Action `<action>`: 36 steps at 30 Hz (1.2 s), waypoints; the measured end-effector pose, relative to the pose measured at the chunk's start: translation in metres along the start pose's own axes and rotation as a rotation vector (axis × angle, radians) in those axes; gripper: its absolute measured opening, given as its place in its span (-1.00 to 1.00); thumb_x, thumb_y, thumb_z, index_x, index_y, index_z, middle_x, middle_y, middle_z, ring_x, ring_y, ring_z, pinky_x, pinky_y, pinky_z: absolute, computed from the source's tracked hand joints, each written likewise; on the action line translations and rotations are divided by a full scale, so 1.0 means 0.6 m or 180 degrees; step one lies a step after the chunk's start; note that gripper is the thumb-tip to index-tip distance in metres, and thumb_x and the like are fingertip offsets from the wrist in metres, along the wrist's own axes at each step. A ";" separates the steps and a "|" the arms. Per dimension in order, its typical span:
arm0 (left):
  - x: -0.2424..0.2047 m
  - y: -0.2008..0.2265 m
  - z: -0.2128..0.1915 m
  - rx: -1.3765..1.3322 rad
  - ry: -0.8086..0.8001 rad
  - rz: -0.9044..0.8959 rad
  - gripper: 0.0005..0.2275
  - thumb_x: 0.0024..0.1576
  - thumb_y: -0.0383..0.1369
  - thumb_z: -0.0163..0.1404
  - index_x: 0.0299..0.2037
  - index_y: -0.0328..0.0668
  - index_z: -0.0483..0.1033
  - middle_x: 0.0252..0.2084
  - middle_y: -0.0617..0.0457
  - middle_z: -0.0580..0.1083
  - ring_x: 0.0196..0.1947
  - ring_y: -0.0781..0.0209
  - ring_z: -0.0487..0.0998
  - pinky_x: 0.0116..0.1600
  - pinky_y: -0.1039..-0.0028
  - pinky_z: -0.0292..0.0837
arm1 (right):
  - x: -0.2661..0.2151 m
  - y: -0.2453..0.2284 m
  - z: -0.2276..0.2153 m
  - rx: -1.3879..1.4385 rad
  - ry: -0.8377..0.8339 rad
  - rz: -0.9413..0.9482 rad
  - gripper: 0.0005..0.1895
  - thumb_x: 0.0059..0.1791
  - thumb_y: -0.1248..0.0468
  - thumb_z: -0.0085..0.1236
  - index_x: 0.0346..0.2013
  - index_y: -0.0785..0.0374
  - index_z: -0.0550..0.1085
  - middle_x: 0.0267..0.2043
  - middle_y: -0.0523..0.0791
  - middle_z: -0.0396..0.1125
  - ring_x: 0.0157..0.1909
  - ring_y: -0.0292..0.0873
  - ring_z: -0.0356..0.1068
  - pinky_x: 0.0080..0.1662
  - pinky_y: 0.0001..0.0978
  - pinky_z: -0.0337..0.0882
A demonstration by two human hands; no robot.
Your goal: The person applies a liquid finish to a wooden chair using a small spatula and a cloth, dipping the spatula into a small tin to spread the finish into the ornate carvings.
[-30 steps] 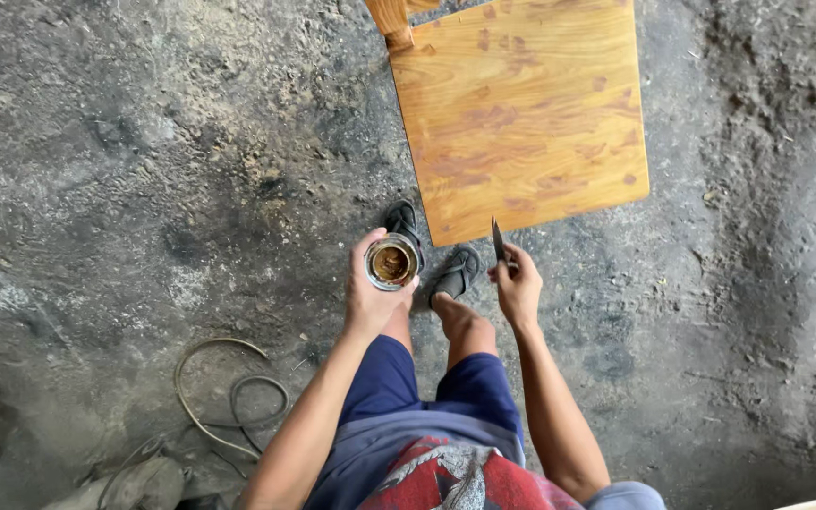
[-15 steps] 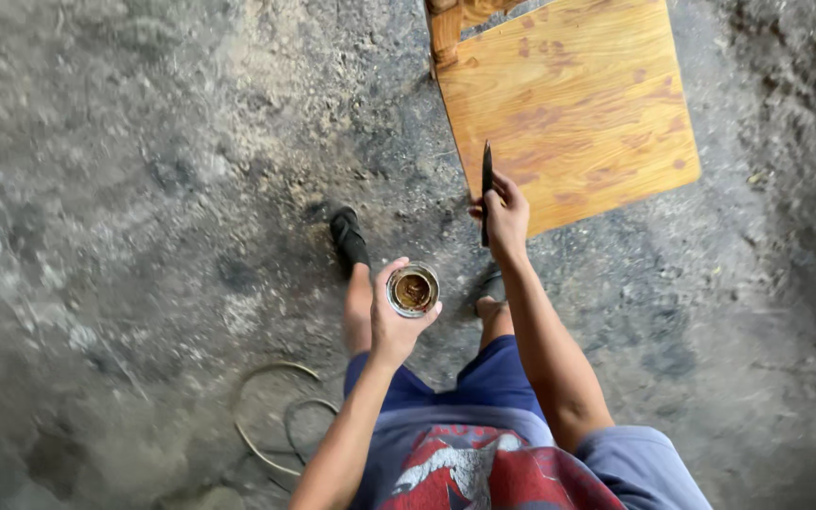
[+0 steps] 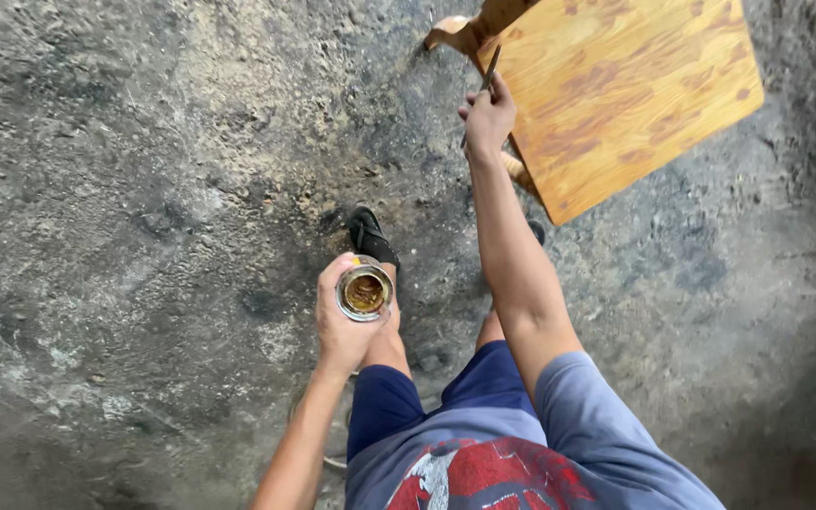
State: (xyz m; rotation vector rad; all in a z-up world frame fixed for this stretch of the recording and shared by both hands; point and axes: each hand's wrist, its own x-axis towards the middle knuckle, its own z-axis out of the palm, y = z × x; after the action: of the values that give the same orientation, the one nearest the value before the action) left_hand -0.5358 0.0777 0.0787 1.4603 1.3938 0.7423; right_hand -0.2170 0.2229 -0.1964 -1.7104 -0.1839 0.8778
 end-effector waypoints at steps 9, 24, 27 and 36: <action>0.041 -0.036 -0.060 -0.0184 -0.0014 -0.0225 -0.21 -0.22 -0.55 0.38 0.27 -0.17 0.24 0.29 -0.12 0.36 0.24 -0.01 0.48 0.32 0.29 0.41 | 0.007 -0.006 0.029 -0.0350 0.0316 -0.0184 -0.48 0.03 0.44 -0.09 0.31 0.30 0.40 -0.44 -0.16 0.32 -0.53 -0.34 0.31 -0.44 -0.47 0.49; 0.096 -0.034 -0.068 -0.0112 -0.0304 -0.0073 -0.18 -0.24 -0.54 0.40 0.27 -0.14 0.22 0.31 -0.13 0.34 0.28 -0.07 0.43 0.35 0.26 0.38 | 0.009 0.003 0.012 -0.2421 0.0535 -0.1350 -0.56 0.00 0.34 0.18 0.19 0.30 0.50 -0.28 0.01 0.38 -0.32 -0.16 0.42 -0.23 -0.17 0.44; 0.102 -0.031 -0.063 -0.0154 -0.0326 -0.0290 -0.19 -0.20 -0.52 0.41 0.28 -0.13 0.22 0.31 -0.12 0.34 0.26 -0.03 0.46 0.33 0.28 0.41 | -0.003 -0.004 0.032 -0.2322 0.0272 -0.0430 -0.49 -0.01 0.31 0.06 0.27 0.20 0.41 -0.29 -0.02 0.33 -0.36 -0.11 0.31 -0.29 -0.15 0.39; 0.109 -0.011 -0.055 -0.0052 -0.0345 -0.0177 -0.21 -0.22 -0.52 0.42 0.25 -0.13 0.23 0.31 -0.13 0.36 0.28 -0.06 0.45 0.33 0.26 0.39 | -0.064 -0.030 0.009 -0.2712 0.0303 -0.0985 -0.44 0.00 0.35 0.10 0.33 0.21 0.37 -0.26 0.06 0.26 -0.24 -0.05 0.29 -0.14 -0.16 0.35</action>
State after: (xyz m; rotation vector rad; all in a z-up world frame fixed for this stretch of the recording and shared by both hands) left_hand -0.5572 0.1480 0.0729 1.4224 1.3371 0.6290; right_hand -0.2421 0.2125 -0.1631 -2.4073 -0.8267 0.4982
